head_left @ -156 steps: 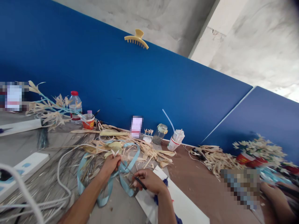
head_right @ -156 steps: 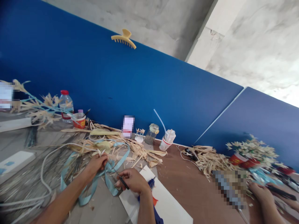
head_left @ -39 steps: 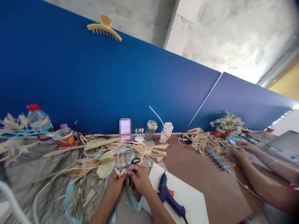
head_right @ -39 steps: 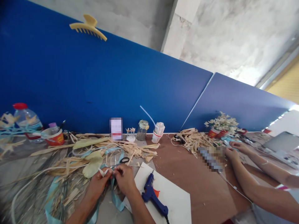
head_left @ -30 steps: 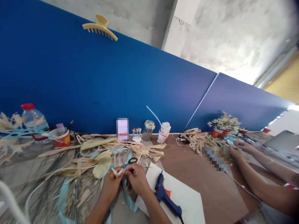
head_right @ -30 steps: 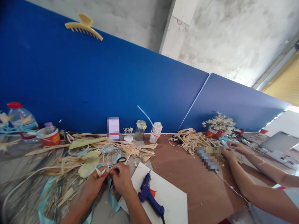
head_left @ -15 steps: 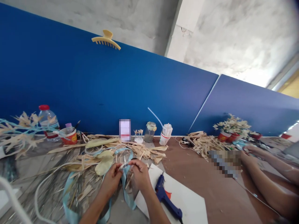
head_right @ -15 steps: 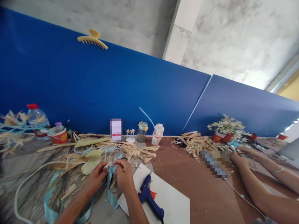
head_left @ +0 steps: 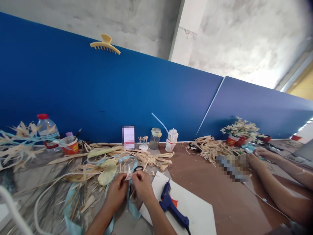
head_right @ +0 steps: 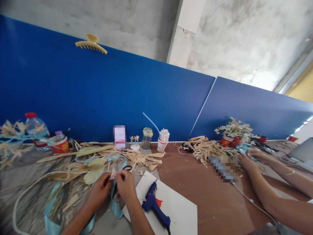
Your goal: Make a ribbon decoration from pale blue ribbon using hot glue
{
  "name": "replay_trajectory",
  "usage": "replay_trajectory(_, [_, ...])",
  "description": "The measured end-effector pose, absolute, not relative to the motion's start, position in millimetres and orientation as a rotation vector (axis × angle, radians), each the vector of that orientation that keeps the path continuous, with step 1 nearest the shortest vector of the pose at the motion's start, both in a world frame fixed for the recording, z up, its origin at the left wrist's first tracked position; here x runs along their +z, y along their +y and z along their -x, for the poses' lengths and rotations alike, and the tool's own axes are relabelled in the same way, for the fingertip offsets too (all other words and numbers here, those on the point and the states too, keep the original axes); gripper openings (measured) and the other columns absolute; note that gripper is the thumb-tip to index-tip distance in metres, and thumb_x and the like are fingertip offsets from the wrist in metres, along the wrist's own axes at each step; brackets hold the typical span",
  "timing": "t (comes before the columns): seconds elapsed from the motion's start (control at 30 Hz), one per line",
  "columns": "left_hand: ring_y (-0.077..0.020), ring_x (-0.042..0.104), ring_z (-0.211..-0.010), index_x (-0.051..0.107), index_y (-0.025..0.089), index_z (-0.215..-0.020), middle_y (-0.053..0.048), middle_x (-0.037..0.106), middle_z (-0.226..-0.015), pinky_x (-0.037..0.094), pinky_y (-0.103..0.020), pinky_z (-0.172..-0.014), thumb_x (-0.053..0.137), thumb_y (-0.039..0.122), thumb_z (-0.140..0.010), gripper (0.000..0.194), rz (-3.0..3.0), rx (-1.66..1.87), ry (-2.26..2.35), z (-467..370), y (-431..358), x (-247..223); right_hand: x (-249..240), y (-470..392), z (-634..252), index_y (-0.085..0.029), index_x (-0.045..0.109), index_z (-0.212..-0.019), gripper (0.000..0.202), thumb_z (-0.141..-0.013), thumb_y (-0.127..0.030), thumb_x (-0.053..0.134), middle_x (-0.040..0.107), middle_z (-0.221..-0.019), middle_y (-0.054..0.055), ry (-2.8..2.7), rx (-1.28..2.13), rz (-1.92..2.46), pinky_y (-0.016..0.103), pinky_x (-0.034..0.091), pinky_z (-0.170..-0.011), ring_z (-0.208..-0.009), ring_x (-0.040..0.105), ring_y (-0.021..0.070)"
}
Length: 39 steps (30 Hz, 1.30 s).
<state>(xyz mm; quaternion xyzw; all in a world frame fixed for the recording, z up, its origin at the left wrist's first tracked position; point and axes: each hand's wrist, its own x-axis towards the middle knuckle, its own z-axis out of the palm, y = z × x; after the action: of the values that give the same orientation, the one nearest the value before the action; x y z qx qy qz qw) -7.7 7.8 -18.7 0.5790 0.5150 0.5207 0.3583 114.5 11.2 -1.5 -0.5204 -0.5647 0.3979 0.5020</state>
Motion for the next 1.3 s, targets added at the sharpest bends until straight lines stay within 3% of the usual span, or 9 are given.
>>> replay_trajectory(0.2, [-0.0224,0.058,-0.07,0.069,0.02,-0.082,-0.004,0.067,-0.071,0.045,-0.03,-0.066,0.065,0.037,-0.067,0.023,-1.34,1.181,1.141,7,4,-14,1,19,-129,-0.018,0.054,-0.054,0.021,-0.073,-0.027,0.054,0.048,-0.051,-0.004,-1.395,0.939,1.259,0.023,0.033,-0.053,-0.054,0.043,0.0109])
replay_trajectory(0.43, [-0.0138,0.048,-0.053,0.067,0.018,-0.075,0.001,0.058,-0.058,0.038,-0.026,-0.055,0.067,0.041,-0.07,0.023,-1.307,1.102,1.056,11,7,-18,6,19,-140,-0.018,0.053,-0.054,0.02,-0.073,-0.026,0.055,0.047,-0.052,-0.005,-1.459,0.961,1.254,0.023,0.031,-0.052,-0.052,0.042,0.0105])
replay_trajectory(0.63, [-0.0119,0.048,-0.052,0.065,0.017,-0.068,0.002,0.058,-0.055,0.039,-0.025,-0.055,0.074,0.036,-0.063,0.021,-1.178,1.142,1.016,11,9,-17,3,24,-143,-0.018,0.059,-0.063,0.018,-0.077,-0.024,0.049,0.046,-0.052,-0.004,-1.419,0.935,1.153,0.021,0.032,-0.051,-0.052,0.042,0.0108])
replay_trajectory(0.83, [-0.0105,0.053,-0.056,0.067,0.014,-0.072,0.0,0.063,-0.062,0.043,-0.021,-0.056,0.083,0.026,-0.053,0.027,-0.766,1.312,0.924,12,7,-7,4,22,-143,-0.018,0.059,-0.086,0.017,-0.072,-0.017,0.049,0.037,-0.051,-0.009,-1.343,1.06,1.052,0.02,0.028,-0.045,-0.046,0.034,0.0092])
replay_trajectory(1.17, [-0.0062,0.054,-0.055,0.065,0.012,-0.07,-0.003,0.066,-0.07,0.046,-0.013,-0.05,0.073,0.003,-0.061,0.015,-0.524,1.273,0.789,12,5,-2,11,13,-140,-0.019,0.058,-0.094,0.026,-0.069,-0.013,0.051,0.041,-0.052,-0.01,-1.397,1.196,1.025,0.019,0.03,-0.047,-0.045,0.036,0.0083])
replay_trajectory(1.3, [-0.0069,0.053,-0.054,0.067,0.01,-0.07,-0.003,0.062,-0.065,0.046,-0.014,-0.048,0.066,0.005,-0.068,0.006,-0.493,1.293,0.774,12,4,4,15,12,-140,-0.018,0.06,-0.096,0.028,-0.069,-0.013,0.051,0.04,-0.051,-0.01,-1.395,1.21,1.007,0.019,0.029,-0.046,-0.044,0.036,0.0079])
